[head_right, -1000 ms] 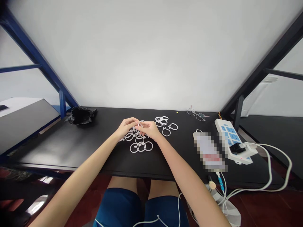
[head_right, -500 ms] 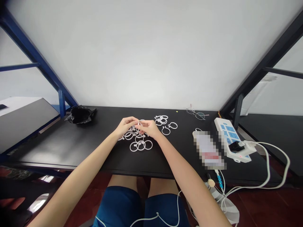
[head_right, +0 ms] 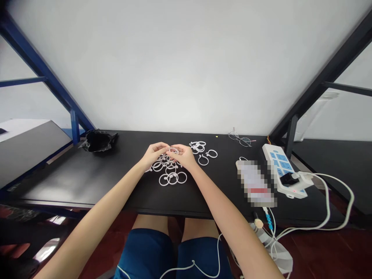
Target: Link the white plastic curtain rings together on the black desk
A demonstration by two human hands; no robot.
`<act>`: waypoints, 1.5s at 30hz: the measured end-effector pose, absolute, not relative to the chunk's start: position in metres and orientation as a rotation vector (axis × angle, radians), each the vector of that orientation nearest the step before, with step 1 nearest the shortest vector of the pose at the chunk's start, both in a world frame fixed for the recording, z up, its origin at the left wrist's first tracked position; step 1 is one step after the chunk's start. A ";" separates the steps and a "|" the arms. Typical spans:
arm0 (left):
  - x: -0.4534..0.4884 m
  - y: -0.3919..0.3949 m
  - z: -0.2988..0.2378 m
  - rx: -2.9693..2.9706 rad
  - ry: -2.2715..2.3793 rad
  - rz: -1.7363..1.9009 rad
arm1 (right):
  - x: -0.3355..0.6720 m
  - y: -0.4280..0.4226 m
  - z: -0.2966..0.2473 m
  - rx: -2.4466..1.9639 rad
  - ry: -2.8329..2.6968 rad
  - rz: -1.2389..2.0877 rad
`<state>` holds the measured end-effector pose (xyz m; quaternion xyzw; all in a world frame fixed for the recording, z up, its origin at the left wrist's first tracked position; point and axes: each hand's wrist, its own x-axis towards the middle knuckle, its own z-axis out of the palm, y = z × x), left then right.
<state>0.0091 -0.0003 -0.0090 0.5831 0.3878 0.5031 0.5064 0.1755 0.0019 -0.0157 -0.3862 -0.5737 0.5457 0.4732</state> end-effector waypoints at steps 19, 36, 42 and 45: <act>-0.003 0.006 -0.016 1.923 1.230 1.227 | 0.191 0.020 -0.020 -1.075 -1.257 1.041; -0.004 0.005 -0.021 2.226 1.276 1.048 | 0.232 0.039 -0.034 -1.603 -1.841 0.182; -0.004 0.006 -0.022 2.264 1.259 1.114 | 0.232 0.037 -0.032 -1.584 -1.783 0.209; -0.003 0.006 -0.022 2.264 1.267 1.128 | 0.231 0.036 -0.030 -1.566 -1.777 0.197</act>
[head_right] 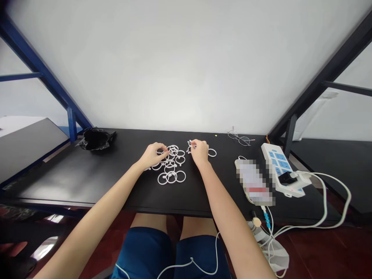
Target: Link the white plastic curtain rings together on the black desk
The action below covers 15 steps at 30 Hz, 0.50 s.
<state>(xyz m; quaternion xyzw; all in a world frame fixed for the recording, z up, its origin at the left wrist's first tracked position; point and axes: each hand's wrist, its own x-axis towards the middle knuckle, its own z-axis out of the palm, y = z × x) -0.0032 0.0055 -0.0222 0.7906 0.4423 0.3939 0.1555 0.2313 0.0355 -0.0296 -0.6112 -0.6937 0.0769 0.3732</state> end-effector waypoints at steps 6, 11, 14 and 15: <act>-0.002 0.005 -0.022 2.280 1.265 1.140 | 0.230 0.036 -0.030 -1.603 -1.847 0.136; -0.003 0.007 -0.024 2.335 1.310 1.138 | 0.233 0.039 -0.034 -1.607 -1.856 0.115; -0.003 0.007 -0.025 2.372 1.335 1.146 | 0.235 0.041 -0.036 -1.595 -1.858 0.106; -0.003 0.008 -0.026 2.379 1.346 1.146 | 0.235 0.042 -0.036 -1.586 -1.854 0.109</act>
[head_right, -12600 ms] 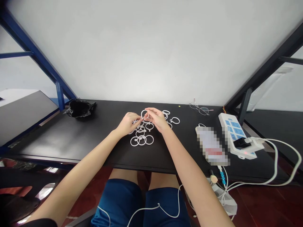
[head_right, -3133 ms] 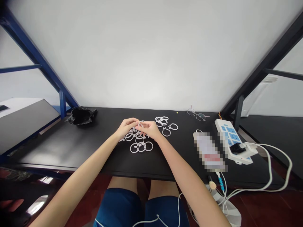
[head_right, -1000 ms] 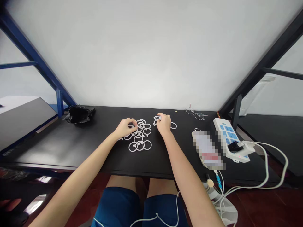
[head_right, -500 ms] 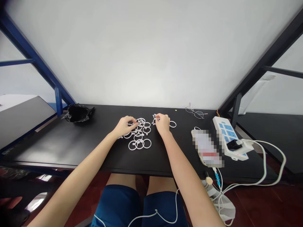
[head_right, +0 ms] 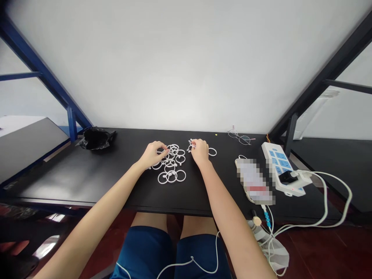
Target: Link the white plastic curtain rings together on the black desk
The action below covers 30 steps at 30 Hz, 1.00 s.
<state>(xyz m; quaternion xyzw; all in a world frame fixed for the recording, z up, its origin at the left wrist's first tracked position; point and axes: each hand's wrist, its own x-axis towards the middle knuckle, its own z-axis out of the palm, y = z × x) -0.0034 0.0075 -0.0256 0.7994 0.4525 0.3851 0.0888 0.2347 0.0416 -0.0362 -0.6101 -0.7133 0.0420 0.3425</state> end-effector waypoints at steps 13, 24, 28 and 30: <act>0.000 0.004 -0.021 2.284 1.342 1.278 | 0.227 0.036 -0.027 -1.261 -1.639 0.148; 0.009 0.001 -0.013 1.538 0.850 1.275 | 0.175 0.006 -0.030 -0.766 -1.782 0.707; 0.010 -0.001 -0.013 1.539 0.799 1.224 | 0.174 0.004 -0.031 -0.778 -1.787 0.726; 0.010 0.000 -0.015 1.525 0.801 1.226 | 0.174 0.003 -0.030 -0.777 -1.777 0.776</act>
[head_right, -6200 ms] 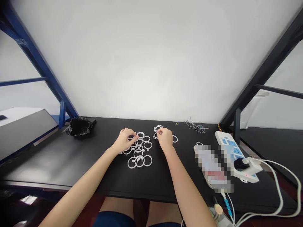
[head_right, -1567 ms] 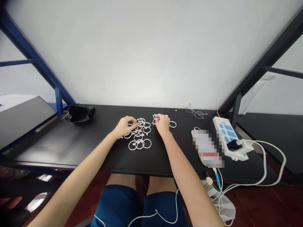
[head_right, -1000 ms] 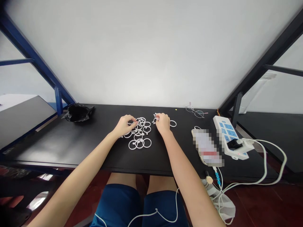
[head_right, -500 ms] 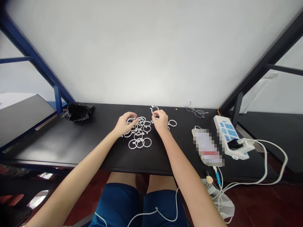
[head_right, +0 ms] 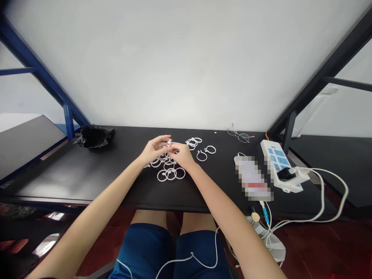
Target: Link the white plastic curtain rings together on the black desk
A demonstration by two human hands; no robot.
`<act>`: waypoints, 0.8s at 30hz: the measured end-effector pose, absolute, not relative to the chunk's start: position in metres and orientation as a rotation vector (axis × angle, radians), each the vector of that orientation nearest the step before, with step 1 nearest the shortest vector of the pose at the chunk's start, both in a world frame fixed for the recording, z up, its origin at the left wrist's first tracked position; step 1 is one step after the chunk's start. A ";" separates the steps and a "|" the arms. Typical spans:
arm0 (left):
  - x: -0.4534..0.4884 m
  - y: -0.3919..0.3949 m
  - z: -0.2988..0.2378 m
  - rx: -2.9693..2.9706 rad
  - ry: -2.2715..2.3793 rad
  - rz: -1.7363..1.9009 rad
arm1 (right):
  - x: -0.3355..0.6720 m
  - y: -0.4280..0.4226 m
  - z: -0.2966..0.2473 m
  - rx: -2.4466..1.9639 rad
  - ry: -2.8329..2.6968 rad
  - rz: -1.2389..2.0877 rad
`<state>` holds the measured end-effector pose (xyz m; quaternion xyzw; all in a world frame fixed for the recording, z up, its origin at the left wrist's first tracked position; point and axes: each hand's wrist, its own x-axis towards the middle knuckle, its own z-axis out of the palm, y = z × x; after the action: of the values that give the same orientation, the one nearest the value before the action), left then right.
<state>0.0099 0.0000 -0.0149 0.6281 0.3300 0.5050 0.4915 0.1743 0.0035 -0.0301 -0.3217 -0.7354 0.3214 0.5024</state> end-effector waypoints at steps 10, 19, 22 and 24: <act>0.008 0.005 -0.022 1.571 0.903 1.322 | 0.174 0.003 -0.021 -0.836 -1.428 1.059; 0.004 0.009 -0.030 1.725 1.001 1.295 | 0.173 0.001 -0.025 -0.868 -1.616 0.887; 0.004 0.009 -0.031 1.746 1.005 1.297 | 0.173 0.001 -0.025 -0.854 -1.608 0.895; 0.004 0.009 -0.031 1.737 0.980 1.301 | 0.174 0.001 -0.025 -0.840 -1.613 0.898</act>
<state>0.0044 0.0090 -0.0310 0.6775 0.3822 0.5072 0.3710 0.1737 0.0014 -0.0248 -0.3517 -0.6752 0.3760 0.5282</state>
